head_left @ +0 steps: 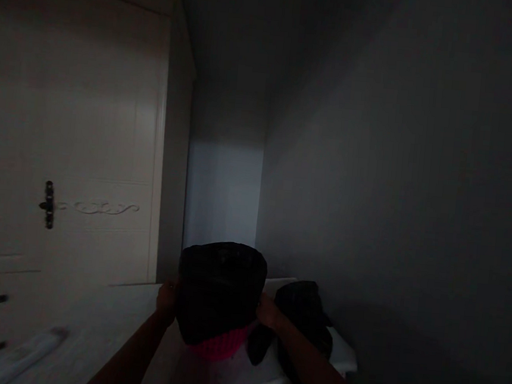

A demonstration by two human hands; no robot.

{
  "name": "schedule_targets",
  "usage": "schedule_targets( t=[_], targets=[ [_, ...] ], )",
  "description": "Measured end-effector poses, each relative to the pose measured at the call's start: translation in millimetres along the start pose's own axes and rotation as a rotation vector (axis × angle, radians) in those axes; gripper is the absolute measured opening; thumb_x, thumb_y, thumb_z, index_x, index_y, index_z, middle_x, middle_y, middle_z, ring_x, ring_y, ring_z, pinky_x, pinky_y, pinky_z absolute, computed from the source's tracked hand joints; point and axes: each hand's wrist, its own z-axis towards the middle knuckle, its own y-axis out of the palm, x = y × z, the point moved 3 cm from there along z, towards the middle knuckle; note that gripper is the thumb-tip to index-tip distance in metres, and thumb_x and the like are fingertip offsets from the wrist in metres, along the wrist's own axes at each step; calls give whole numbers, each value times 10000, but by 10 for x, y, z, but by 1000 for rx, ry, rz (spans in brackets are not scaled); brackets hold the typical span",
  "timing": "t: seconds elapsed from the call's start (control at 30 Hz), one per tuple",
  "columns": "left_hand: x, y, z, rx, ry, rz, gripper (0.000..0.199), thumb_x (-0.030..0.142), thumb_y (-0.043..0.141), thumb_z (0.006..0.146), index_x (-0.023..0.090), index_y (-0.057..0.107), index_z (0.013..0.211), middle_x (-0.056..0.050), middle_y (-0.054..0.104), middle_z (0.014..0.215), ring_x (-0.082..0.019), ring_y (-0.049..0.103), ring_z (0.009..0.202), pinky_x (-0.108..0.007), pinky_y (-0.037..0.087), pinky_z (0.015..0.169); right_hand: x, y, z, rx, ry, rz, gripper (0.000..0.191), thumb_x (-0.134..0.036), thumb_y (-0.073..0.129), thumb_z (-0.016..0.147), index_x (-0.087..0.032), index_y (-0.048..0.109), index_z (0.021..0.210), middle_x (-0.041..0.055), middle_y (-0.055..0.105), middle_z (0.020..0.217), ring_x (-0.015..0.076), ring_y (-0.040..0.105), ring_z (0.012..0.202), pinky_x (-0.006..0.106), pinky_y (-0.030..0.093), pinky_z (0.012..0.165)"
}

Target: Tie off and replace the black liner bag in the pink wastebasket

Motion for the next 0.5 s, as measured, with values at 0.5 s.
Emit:
schedule_targets(
  t=[0.5],
  targets=[
    [1526, -27, -600, -505, 745, 547, 571, 592, 295, 1011, 222, 725, 1070, -70, 773, 1127, -239, 692, 1110, -373, 519, 1013, -1025, -497, 77, 768, -330, -283, 482, -436, 390, 1029, -219, 551, 1428, 107, 571, 1483, 225, 501, 1385, 431, 369, 1194]
  ],
)
